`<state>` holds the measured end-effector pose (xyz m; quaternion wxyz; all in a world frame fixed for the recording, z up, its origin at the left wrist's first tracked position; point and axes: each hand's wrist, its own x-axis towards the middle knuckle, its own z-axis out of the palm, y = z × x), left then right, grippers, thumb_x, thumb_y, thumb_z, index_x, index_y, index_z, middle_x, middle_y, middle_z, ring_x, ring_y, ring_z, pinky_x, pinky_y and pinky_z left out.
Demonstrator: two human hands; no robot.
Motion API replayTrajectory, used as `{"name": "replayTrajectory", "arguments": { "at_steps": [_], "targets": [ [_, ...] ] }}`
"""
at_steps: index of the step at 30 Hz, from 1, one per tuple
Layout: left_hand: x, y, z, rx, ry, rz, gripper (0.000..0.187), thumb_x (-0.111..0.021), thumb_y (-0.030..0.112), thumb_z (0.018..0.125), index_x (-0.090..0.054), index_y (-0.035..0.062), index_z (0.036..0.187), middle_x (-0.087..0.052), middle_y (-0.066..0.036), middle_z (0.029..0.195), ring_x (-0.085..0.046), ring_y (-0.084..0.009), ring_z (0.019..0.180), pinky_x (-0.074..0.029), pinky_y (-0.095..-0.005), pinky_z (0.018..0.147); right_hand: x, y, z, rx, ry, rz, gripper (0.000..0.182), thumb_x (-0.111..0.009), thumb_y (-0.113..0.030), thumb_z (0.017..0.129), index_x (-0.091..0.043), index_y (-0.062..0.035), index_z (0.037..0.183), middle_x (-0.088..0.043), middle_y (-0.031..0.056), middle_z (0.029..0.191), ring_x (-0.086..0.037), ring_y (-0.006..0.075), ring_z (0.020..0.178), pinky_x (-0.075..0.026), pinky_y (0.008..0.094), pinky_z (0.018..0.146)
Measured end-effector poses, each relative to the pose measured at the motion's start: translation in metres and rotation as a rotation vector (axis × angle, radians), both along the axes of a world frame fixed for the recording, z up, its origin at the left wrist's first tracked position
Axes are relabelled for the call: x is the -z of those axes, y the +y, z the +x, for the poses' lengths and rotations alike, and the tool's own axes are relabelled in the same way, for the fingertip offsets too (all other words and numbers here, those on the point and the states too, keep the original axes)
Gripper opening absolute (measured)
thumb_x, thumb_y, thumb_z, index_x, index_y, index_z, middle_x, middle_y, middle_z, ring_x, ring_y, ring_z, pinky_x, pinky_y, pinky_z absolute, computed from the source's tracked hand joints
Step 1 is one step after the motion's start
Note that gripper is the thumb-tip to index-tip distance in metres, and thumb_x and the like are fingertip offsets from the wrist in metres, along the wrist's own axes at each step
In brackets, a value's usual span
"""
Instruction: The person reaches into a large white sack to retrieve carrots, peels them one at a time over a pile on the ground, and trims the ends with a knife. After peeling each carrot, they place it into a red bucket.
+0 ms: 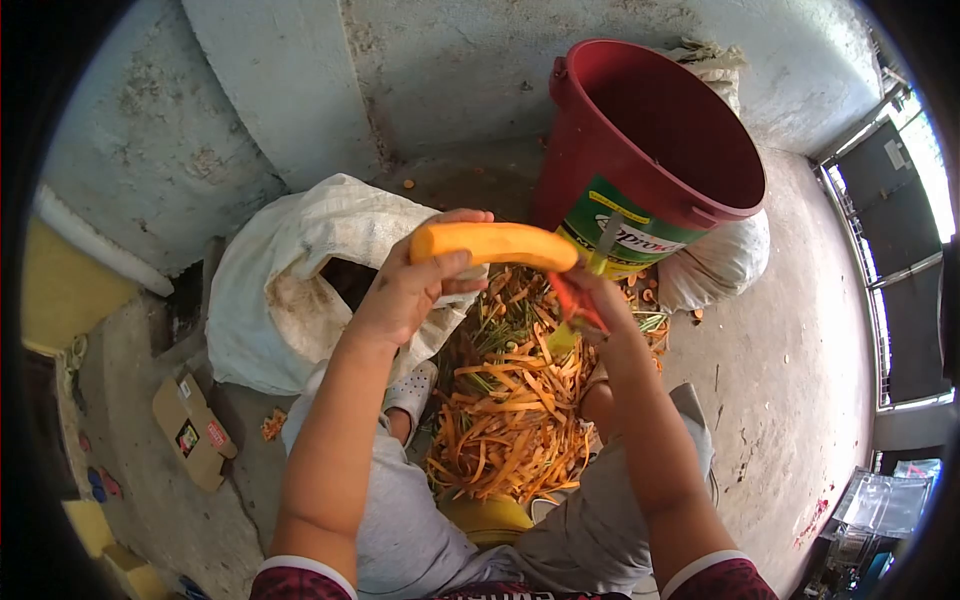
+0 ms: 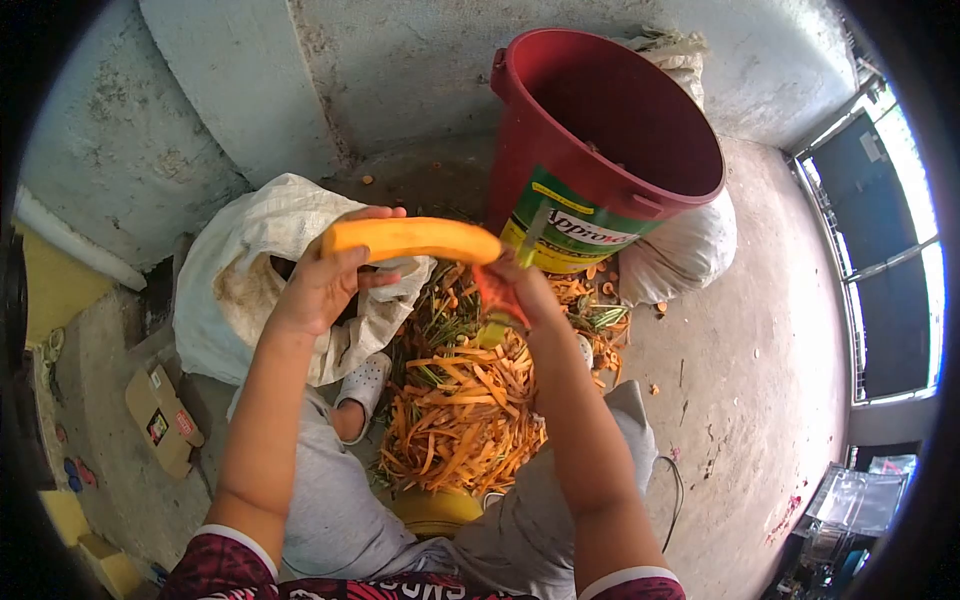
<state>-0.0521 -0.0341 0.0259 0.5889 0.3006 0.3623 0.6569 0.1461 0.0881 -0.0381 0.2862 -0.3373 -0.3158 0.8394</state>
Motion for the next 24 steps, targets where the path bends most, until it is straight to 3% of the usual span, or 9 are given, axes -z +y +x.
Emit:
{"name": "replayTrajectory", "arguments": {
  "at_steps": [1,3,6,10,11,14,18,19,24],
  "targets": [
    [-0.003,-0.004,0.000,0.052,0.067,-0.014,0.047,-0.055,0.008,0.075,-0.040,0.0044,0.120,-0.046,-0.013,0.117,-0.048,-0.0216,0.106,-0.049,-0.0295,0.075,0.000,0.015,0.006,-0.077,-0.039,0.068,0.024,-0.043,-0.001,0.083,-0.046,0.0006,0.106,-0.055,0.0114,0.095,-0.058,0.0157,0.084,-0.050,0.0240,0.072],
    [-0.005,-0.006,0.000,0.220,0.058,-0.052,0.058,-0.057,0.007,0.072,-0.034,0.0048,0.126,-0.045,-0.015,0.117,-0.053,-0.0199,0.099,-0.052,-0.0226,0.066,-0.002,0.022,0.010,0.004,0.023,0.117,0.024,-0.044,-0.001,0.082,-0.046,0.0004,0.106,-0.055,0.0110,0.096,-0.057,0.0168,0.085,-0.049,0.0243,0.074],
    [-0.007,-0.008,0.007,0.327,0.284,-0.115,0.063,-0.060,0.008,0.071,-0.031,0.0012,0.127,-0.048,-0.014,0.112,-0.055,-0.0177,0.092,-0.050,-0.0230,0.066,-0.021,0.014,0.009,0.060,0.027,0.201,0.023,-0.046,-0.002,0.082,-0.049,-0.0003,0.104,-0.056,0.0090,0.094,-0.056,0.0162,0.086,-0.048,0.0256,0.074],
    [0.028,0.005,0.009,0.339,0.987,-0.026,0.055,-0.065,0.013,0.070,-0.039,-0.0002,0.118,-0.051,-0.009,0.099,-0.052,-0.0126,0.081,-0.042,-0.0235,0.073,-0.038,-0.004,0.001,0.062,-0.153,0.367,0.021,-0.047,-0.003,0.082,-0.051,0.0001,0.101,-0.057,0.0073,0.092,-0.056,0.0149,0.085,-0.046,0.0251,0.073],
    [0.034,0.005,0.018,0.282,0.839,-0.164,0.046,-0.067,0.015,0.068,-0.046,-0.0003,0.107,-0.052,-0.008,0.096,-0.051,-0.0122,0.080,-0.040,-0.0239,0.074,-0.038,-0.006,0.000,0.044,-0.199,0.425,0.021,-0.047,-0.003,0.081,-0.051,0.0006,0.101,-0.057,0.0073,0.092,-0.055,0.0148,0.085,-0.045,0.0248,0.073],
    [0.038,0.014,0.031,0.215,0.680,-0.201,0.043,-0.069,0.015,0.066,-0.050,-0.0032,0.099,-0.053,-0.008,0.091,-0.051,-0.0120,0.079,-0.041,-0.0243,0.071,-0.041,-0.016,-0.001,-0.123,-0.162,0.547,0.020,-0.047,-0.002,0.081,-0.052,0.0015,0.099,-0.057,0.0073,0.091,-0.055,0.0145,0.084,-0.044,0.0259,0.073],
    [0.032,0.016,0.041,0.032,0.777,-0.154,0.037,-0.064,0.017,0.064,-0.054,-0.0003,0.095,-0.059,-0.012,0.081,-0.057,-0.0193,0.079,-0.041,-0.0282,0.071,-0.050,-0.028,-0.001,-0.188,-0.645,0.932,0.019,-0.046,-0.006,0.080,-0.054,-0.0025,0.097,-0.059,0.0096,0.085,-0.056,0.0156,0.077,-0.043,0.0264,0.069],
    [0.032,0.017,0.039,0.039,0.767,-0.166,0.035,-0.063,0.016,0.063,-0.055,-0.0005,0.093,-0.059,-0.012,0.080,-0.057,-0.0197,0.078,-0.042,-0.0283,0.071,-0.049,-0.027,0.002,-0.115,-0.677,0.988,0.019,-0.047,-0.008,0.079,-0.055,-0.0046,0.096,-0.059,0.0119,0.076,-0.057,0.0179,0.069,-0.043,0.0279,0.064],
    [0.034,0.018,0.042,-0.032,0.988,-0.116,0.027,-0.061,0.013,0.061,-0.056,-0.0015,0.083,-0.060,-0.013,0.072,-0.058,-0.0216,0.068,-0.042,-0.0282,0.065,-0.060,-0.027,0.014,-0.103,-0.816,1.076,0.021,-0.051,-0.007,0.075,-0.055,-0.0033,0.095,-0.056,0.0160,0.067,-0.055,0.0268,0.060,-0.042,0.0331,0.058]
  ]
}}
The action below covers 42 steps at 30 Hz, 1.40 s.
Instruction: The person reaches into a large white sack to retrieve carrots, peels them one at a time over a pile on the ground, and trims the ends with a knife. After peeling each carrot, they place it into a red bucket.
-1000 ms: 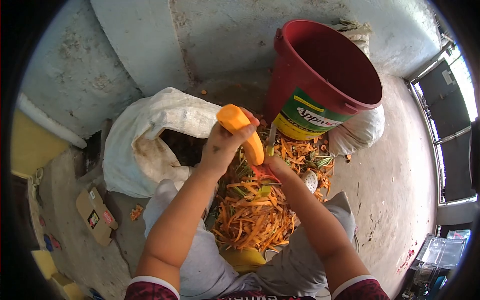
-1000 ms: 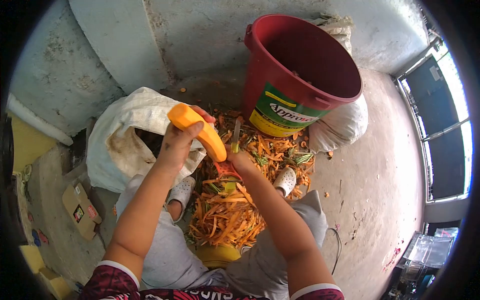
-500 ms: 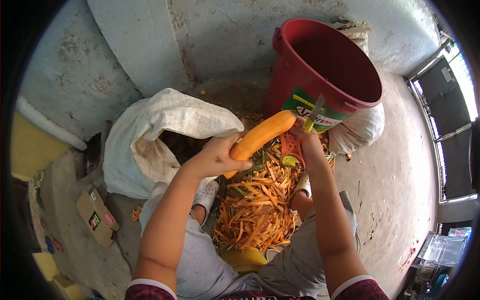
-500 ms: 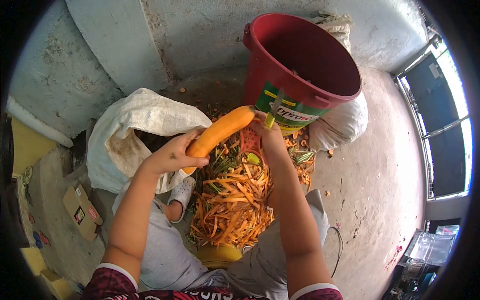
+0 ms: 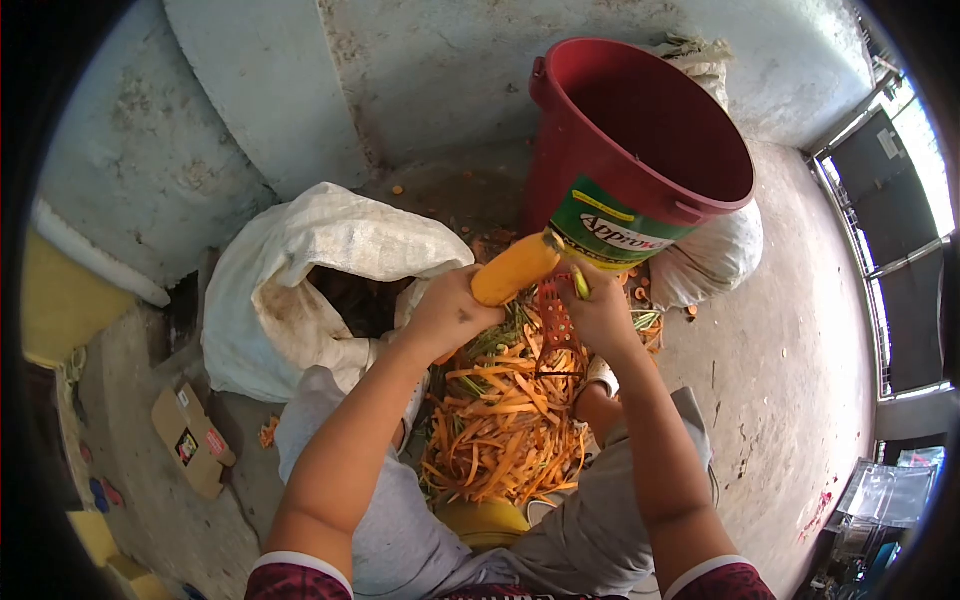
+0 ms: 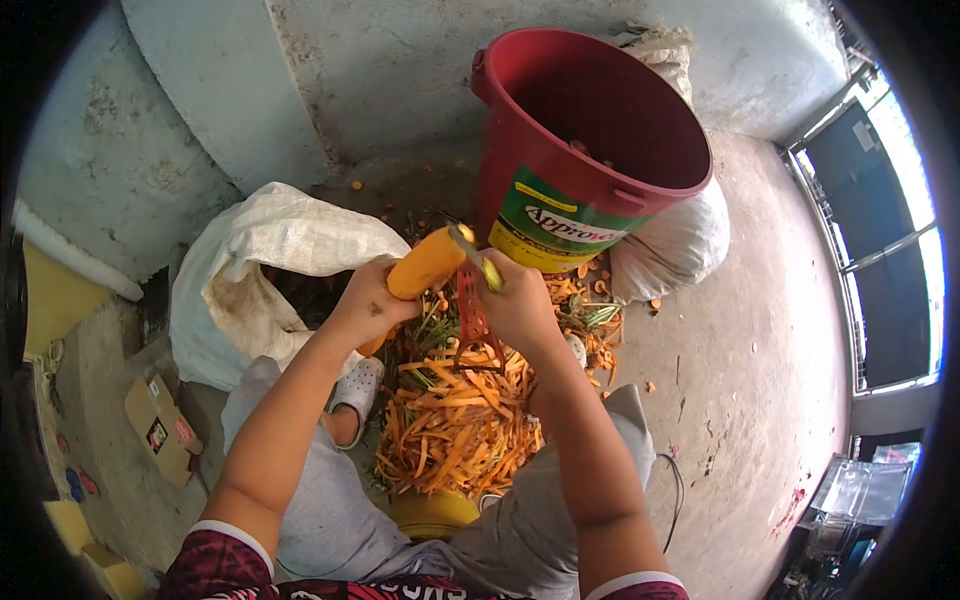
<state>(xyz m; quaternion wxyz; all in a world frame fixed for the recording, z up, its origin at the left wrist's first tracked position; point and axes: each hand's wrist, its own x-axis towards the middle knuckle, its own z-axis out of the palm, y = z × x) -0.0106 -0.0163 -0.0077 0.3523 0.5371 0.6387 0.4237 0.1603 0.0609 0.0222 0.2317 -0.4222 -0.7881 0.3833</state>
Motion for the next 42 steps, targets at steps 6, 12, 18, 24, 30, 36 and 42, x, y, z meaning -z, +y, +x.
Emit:
{"name": "replayTrajectory", "arguments": {
  "at_steps": [6,12,18,24,30,36,42],
  "targets": [
    [-0.002,0.000,0.007,0.061,0.045,0.001,0.025,-0.061,0.013,0.060,-0.056,-0.0025,0.079,-0.058,-0.015,0.066,-0.057,-0.0223,0.060,-0.042,-0.0280,0.058,0.003,-0.001,0.013,-0.004,-0.022,0.064,0.025,-0.054,-0.006,0.071,-0.055,-0.0017,0.096,-0.056,0.0183,0.066,-0.055,0.0319,0.061,-0.043,0.0354,0.058],
    [0.000,0.004,0.011,0.095,0.085,0.116,0.027,-0.062,0.014,0.059,-0.056,-0.0023,0.079,-0.055,-0.016,0.060,-0.056,-0.0285,0.057,-0.043,-0.0302,0.055,0.005,-0.001,0.018,-0.017,-0.044,0.097,0.019,-0.053,-0.007,0.072,-0.056,0.0004,0.089,-0.056,0.0184,0.064,-0.056,0.0305,0.058,-0.042,0.0339,0.056],
    [-0.003,0.005,0.004,0.135,0.411,0.195,0.033,-0.066,0.019,0.058,-0.056,0.0030,0.085,-0.056,-0.016,0.062,-0.056,-0.0321,0.060,-0.044,-0.0343,0.055,0.018,0.003,0.025,-0.016,-0.111,0.053,0.014,-0.053,-0.009,0.071,-0.056,0.0017,0.080,-0.055,0.0168,0.061,-0.056,0.0286,0.056,-0.043,0.0336,0.054],
    [-0.023,-0.010,0.040,0.694,0.210,0.138,0.032,-0.068,0.016,0.054,-0.055,0.0075,0.082,-0.057,-0.010,0.069,-0.056,-0.0281,0.067,-0.044,-0.0333,0.059,0.051,0.020,0.023,0.032,-0.394,-0.180,0.017,-0.054,-0.011,0.070,-0.056,-0.0007,0.084,-0.059,0.0163,0.075,-0.058,0.0327,0.069,-0.045,0.0364,0.061],
    [-0.016,-0.003,0.037,0.458,0.257,0.054,0.029,-0.066,0.019,0.060,-0.052,0.0047,0.081,-0.058,-0.014,0.069,-0.058,-0.0290,0.068,-0.044,-0.0352,0.060,0.136,-0.004,0.020,-0.335,-0.107,-0.294,0.021,-0.052,-0.012,0.074,-0.054,-0.0013,0.091,-0.059,0.0152,0.085,-0.058,0.0234,0.076,-0.044,0.0309,0.066],
    [-0.027,0.008,0.014,0.488,0.362,-0.019,0.030,-0.066,0.017,0.061,-0.053,0.0050,0.085,-0.059,-0.014,0.069,-0.058,-0.0283,0.067,-0.045,-0.0357,0.059,0.121,-0.052,-0.007,-0.741,-0.847,-0.119,0.021,-0.048,-0.017,0.074,-0.055,0.0000,0.083,-0.059,0.0164,0.082,-0.057,0.0300,0.077,-0.043,0.0386,0.066],
    [-0.097,0.073,0.017,0.598,1.201,0.228,0.026,-0.062,0.011,0.061,-0.055,0.0140,0.086,-0.059,-0.008,0.080,-0.057,-0.0253,0.082,-0.038,-0.0488,0.079,0.094,-0.047,-0.009,-0.639,-0.837,-0.155,0.026,-0.042,-0.023,0.081,-0.050,-0.0028,0.095,-0.059,0.0160,0.087,-0.057,0.0322,0.081,-0.043,0.0416,0.069]
  ]
}}
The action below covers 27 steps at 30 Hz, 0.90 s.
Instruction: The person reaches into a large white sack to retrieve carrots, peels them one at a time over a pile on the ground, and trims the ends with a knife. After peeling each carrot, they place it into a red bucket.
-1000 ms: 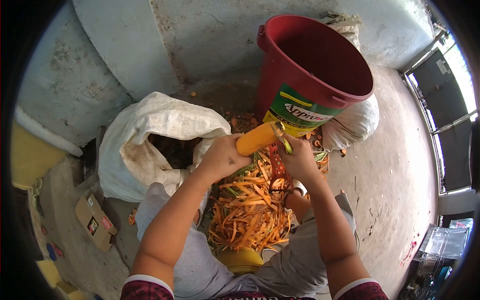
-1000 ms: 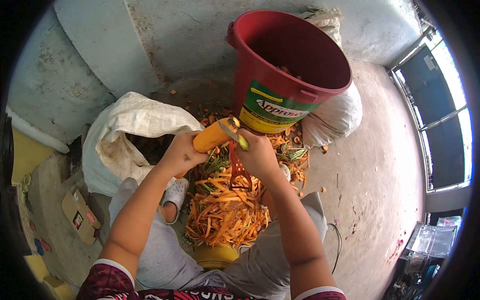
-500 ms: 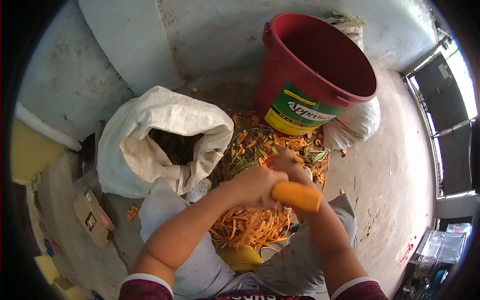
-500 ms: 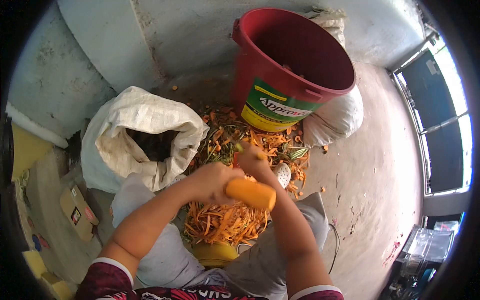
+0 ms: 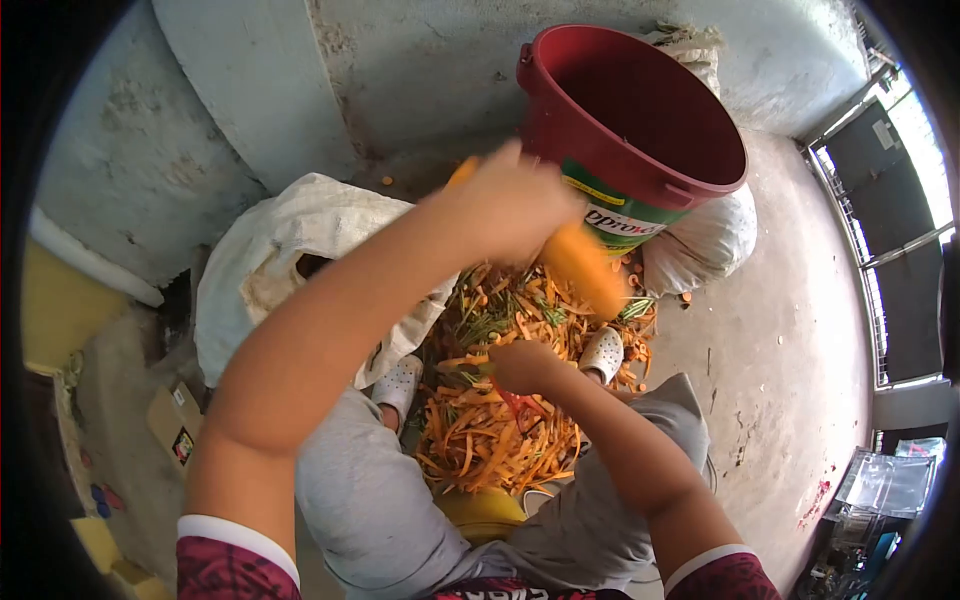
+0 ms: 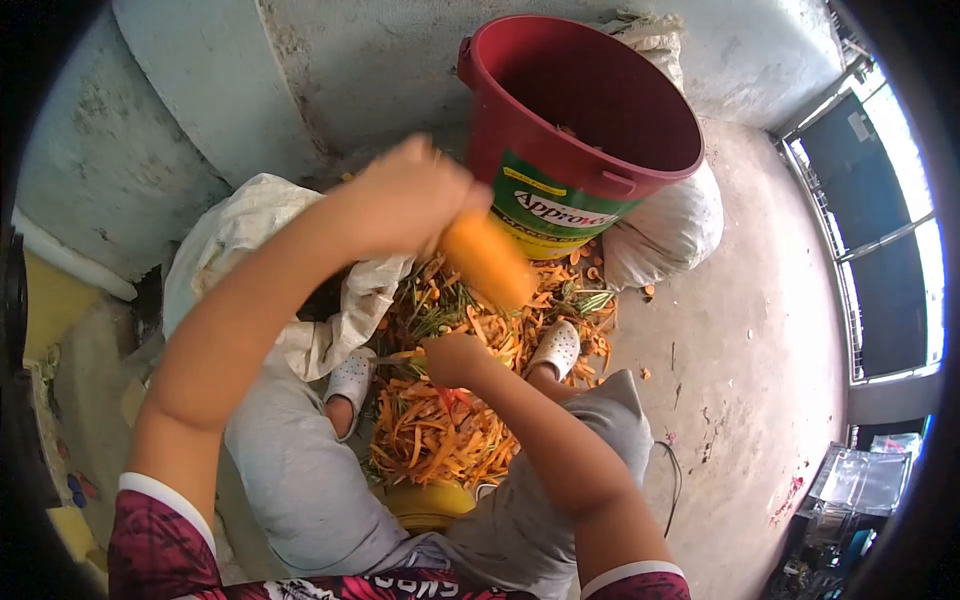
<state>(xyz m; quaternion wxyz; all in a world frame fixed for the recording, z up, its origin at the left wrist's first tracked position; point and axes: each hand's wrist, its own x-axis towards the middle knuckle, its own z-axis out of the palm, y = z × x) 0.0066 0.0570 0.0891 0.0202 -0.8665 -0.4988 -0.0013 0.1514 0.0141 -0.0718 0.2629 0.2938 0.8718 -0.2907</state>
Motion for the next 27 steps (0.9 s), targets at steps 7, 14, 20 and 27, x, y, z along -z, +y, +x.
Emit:
{"name": "replayTrajectory", "arguments": {
  "at_steps": [7,14,20,27],
  "targets": [
    [-0.080,0.054,0.011,-0.166,-0.531,1.027,0.041,-0.056,0.018,0.075,-0.038,-0.0001,0.107,-0.047,-0.016,0.096,-0.051,-0.0305,0.083,-0.041,-0.0388,0.074,-0.009,0.012,-0.007,0.003,-0.072,0.015,0.026,-0.051,-0.019,0.075,-0.053,-0.0037,0.096,-0.060,0.0136,0.086,-0.058,0.0289,0.081,-0.046,0.0405,0.067],
    [0.108,-0.051,-0.098,-0.485,-0.556,-0.345,0.025,-0.047,0.025,0.082,-0.050,-0.0004,0.078,-0.056,-0.014,0.070,-0.049,-0.0200,0.059,-0.040,-0.0333,0.056,-0.024,0.009,-0.001,0.034,0.029,0.070,0.029,-0.048,-0.020,0.077,-0.049,-0.0037,0.101,-0.060,0.0134,0.083,-0.058,0.0301,0.078,-0.046,0.0411,0.065],
    [0.217,-0.155,-0.135,-0.468,-0.075,-0.404,0.021,-0.049,0.016,0.078,-0.055,0.0012,0.091,-0.054,-0.014,0.099,-0.054,-0.0283,0.085,-0.044,-0.0380,0.072,-0.035,0.000,-0.004,-0.020,0.027,0.024,0.028,-0.048,-0.024,0.079,-0.049,-0.0048,0.099,-0.060,0.0129,0.080,-0.058,0.0300,0.076,-0.045,0.0412,0.064],
    [0.235,-0.207,-0.195,0.029,0.094,-0.303,0.048,-0.048,0.010,0.077,-0.036,0.0072,0.123,-0.042,-0.014,0.122,-0.044,-0.0251,0.110,-0.038,-0.0307,0.090,-0.036,0.006,-0.009,-0.020,0.051,0.055,0.028,-0.047,-0.026,0.079,-0.049,-0.0068,0.099,-0.060,0.0137,0.079,-0.059,0.0302,0.075,-0.046,0.0407,0.064]
  ]
}}
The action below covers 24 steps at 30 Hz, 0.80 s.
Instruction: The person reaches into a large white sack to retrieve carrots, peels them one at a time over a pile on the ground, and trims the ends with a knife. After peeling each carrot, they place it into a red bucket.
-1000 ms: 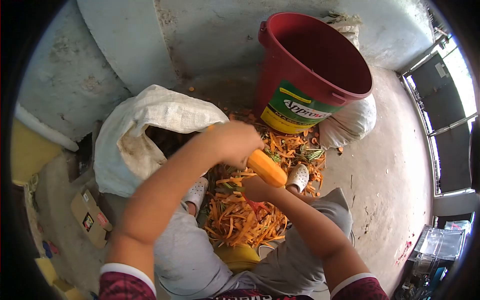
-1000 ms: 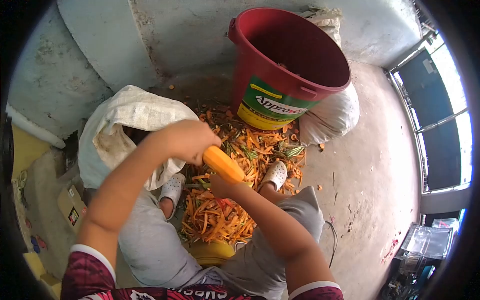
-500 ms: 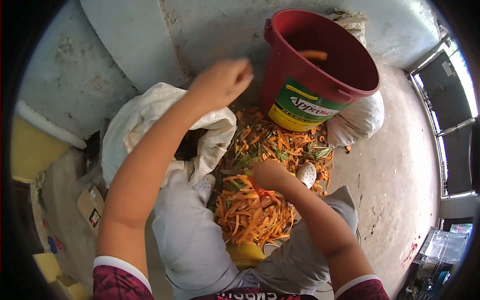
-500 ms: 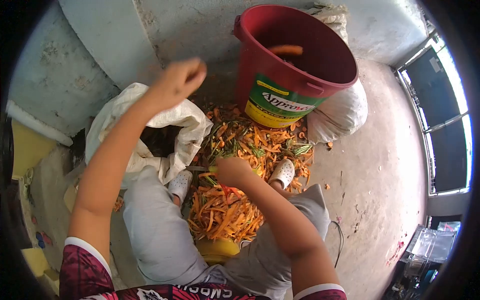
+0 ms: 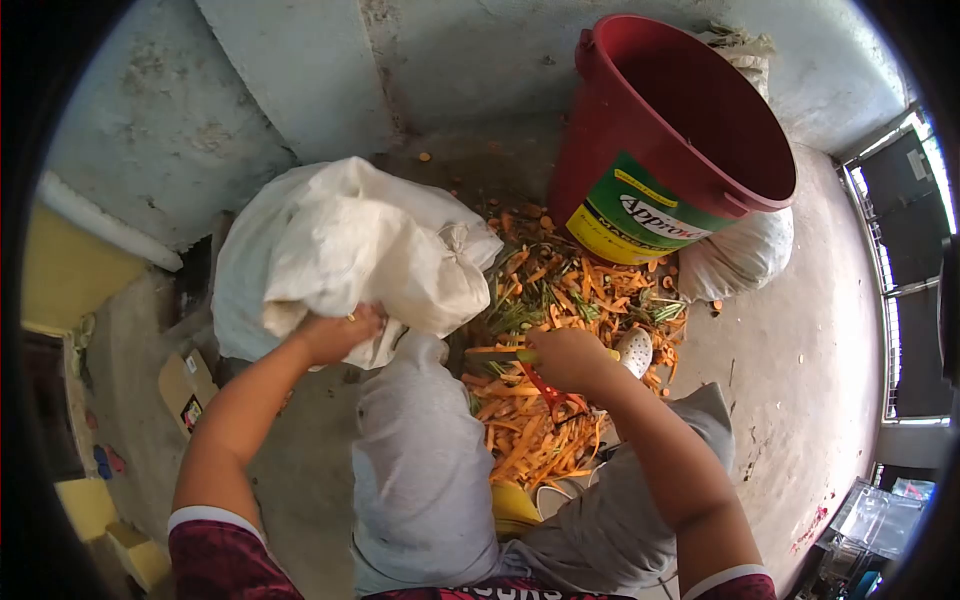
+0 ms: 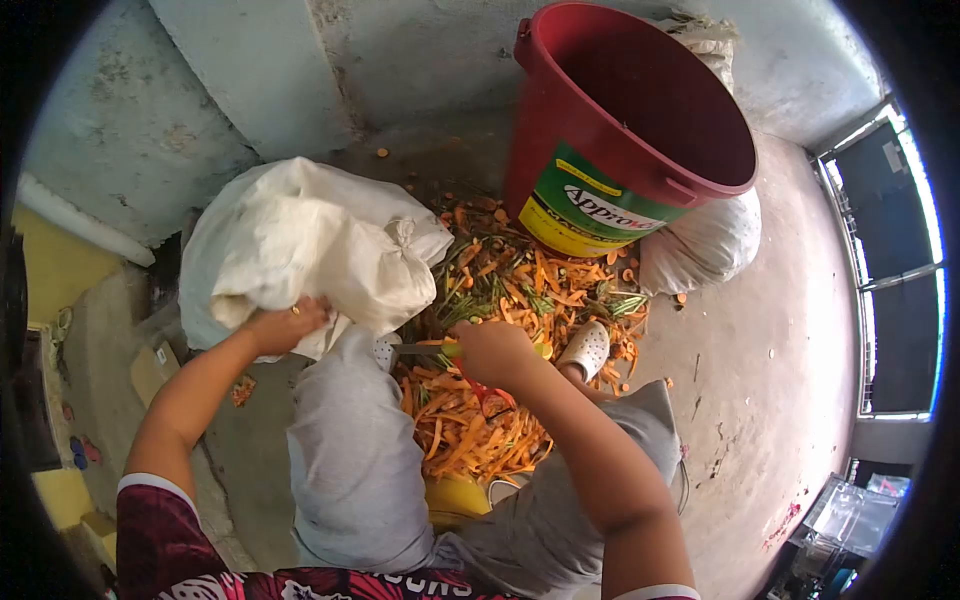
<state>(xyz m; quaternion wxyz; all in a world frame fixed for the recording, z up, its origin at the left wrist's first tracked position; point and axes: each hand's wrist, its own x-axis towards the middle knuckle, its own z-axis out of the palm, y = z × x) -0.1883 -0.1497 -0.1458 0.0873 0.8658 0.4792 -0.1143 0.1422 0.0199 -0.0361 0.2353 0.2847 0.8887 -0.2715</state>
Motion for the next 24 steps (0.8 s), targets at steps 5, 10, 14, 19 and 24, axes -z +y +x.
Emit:
{"name": "replayTrajectory", "arguments": {
  "at_steps": [5,10,14,19,24],
  "targets": [
    [-0.018,0.010,-0.034,-0.608,0.388,-0.190,0.051,-0.047,0.012,0.076,-0.034,0.0078,0.125,-0.037,-0.006,0.127,-0.036,-0.0220,0.116,-0.031,-0.0293,0.095,0.010,0.002,-0.007,-0.019,-0.008,0.018,0.023,-0.046,-0.022,0.078,-0.050,-0.0059,0.095,-0.060,0.0136,0.078,-0.059,0.0302,0.074,-0.046,0.0406,0.063],
    [-0.045,0.024,-0.072,-0.248,0.590,0.283,0.027,-0.047,0.015,0.075,-0.057,0.0063,0.098,-0.042,-0.006,0.123,-0.042,-0.0196,0.110,-0.027,-0.0337,0.097,0.004,0.007,-0.015,0.031,-0.038,0.017,0.022,-0.046,-0.018,0.077,-0.051,-0.0050,0.093,-0.060,0.0134,0.079,-0.058,0.0304,0.075,-0.046,0.0404,0.063],
    [-0.123,0.038,-0.077,-0.410,0.392,0.070,0.024,-0.048,0.011,0.071,-0.059,0.0064,0.092,-0.053,-0.010,0.107,-0.049,-0.0240,0.100,-0.037,-0.0351,0.087,0.011,0.015,-0.013,0.075,0.015,0.025,0.022,-0.046,-0.016,0.076,-0.051,-0.0043,0.095,-0.060,0.0141,0.081,-0.058,0.0309,0.077,-0.045,0.0409,0.066],
    [-0.149,0.002,-0.049,-0.560,0.498,-0.279,0.016,-0.051,0.009,0.068,-0.061,0.0062,0.080,-0.061,-0.016,0.076,-0.060,-0.0275,0.077,-0.046,-0.0390,0.068,0.020,0.021,-0.010,0.051,-0.031,0.068,0.028,-0.045,-0.025,0.080,-0.050,-0.0089,0.101,-0.060,0.0145,0.081,-0.057,0.0312,0.079,-0.044,0.0413,0.068],
    [-0.146,-0.053,-0.014,-0.579,0.380,-0.881,0.032,-0.049,0.027,0.074,-0.062,0.0016,0.088,-0.059,-0.018,0.093,-0.056,-0.0333,0.087,-0.043,-0.0384,0.078,0.020,0.024,-0.008,0.067,0.040,0.041,0.026,-0.044,-0.025,0.080,-0.050,-0.0072,0.099,-0.059,0.0150,0.080,-0.056,0.0324,0.078,-0.043,0.0415,0.068]
  ]
}}
